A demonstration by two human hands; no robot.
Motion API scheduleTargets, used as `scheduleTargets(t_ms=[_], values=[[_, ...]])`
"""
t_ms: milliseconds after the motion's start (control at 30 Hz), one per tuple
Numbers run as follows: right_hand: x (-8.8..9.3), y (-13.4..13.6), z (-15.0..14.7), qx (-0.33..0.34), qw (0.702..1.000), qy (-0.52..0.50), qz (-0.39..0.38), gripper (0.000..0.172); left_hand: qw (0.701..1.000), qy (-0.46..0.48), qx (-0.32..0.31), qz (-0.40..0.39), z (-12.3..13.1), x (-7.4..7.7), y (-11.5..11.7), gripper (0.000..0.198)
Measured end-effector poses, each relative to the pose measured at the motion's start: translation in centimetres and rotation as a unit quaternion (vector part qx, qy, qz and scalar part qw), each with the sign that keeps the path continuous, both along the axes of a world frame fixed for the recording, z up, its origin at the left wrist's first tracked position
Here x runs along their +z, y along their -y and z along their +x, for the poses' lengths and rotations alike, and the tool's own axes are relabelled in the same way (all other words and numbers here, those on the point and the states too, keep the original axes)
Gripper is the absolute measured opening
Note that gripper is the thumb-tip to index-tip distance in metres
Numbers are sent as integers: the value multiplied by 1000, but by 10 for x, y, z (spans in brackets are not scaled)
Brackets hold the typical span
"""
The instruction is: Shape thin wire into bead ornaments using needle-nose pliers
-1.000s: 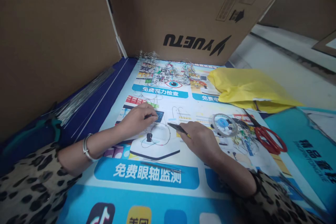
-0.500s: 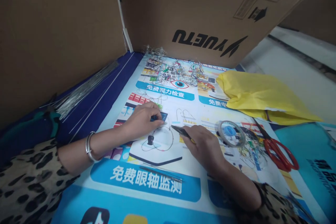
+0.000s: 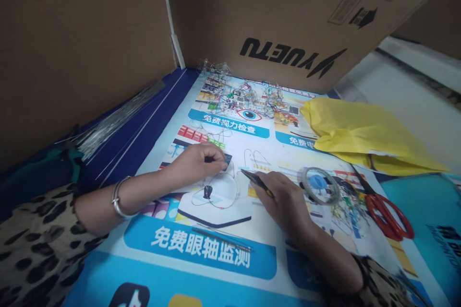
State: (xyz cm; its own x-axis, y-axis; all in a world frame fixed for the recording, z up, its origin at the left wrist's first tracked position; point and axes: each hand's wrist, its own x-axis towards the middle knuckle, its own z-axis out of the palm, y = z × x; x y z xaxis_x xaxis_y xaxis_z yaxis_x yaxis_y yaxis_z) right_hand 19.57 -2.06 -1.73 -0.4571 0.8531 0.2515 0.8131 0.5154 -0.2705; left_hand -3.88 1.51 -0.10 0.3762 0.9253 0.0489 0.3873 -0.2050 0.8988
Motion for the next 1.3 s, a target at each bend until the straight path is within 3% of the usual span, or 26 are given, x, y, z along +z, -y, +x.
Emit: scheduleTargets(t_ms=[233, 533, 967, 1300], values=[[-3, -1, 2, 4, 999, -27, 16, 21, 983, 106, 13, -147, -4, 2, 4, 17], [-2, 0, 3, 10, 1000, -19, -1, 21, 956, 196, 35, -213, 0, 5, 7, 14], [30, 8, -2, 2, 987, 139, -75, 16, 973, 97, 14, -208, 4, 1, 13, 15], [36, 7, -4, -4, 977, 210, -36, 12, 980, 49, -13, -190, 2, -1, 14, 17]])
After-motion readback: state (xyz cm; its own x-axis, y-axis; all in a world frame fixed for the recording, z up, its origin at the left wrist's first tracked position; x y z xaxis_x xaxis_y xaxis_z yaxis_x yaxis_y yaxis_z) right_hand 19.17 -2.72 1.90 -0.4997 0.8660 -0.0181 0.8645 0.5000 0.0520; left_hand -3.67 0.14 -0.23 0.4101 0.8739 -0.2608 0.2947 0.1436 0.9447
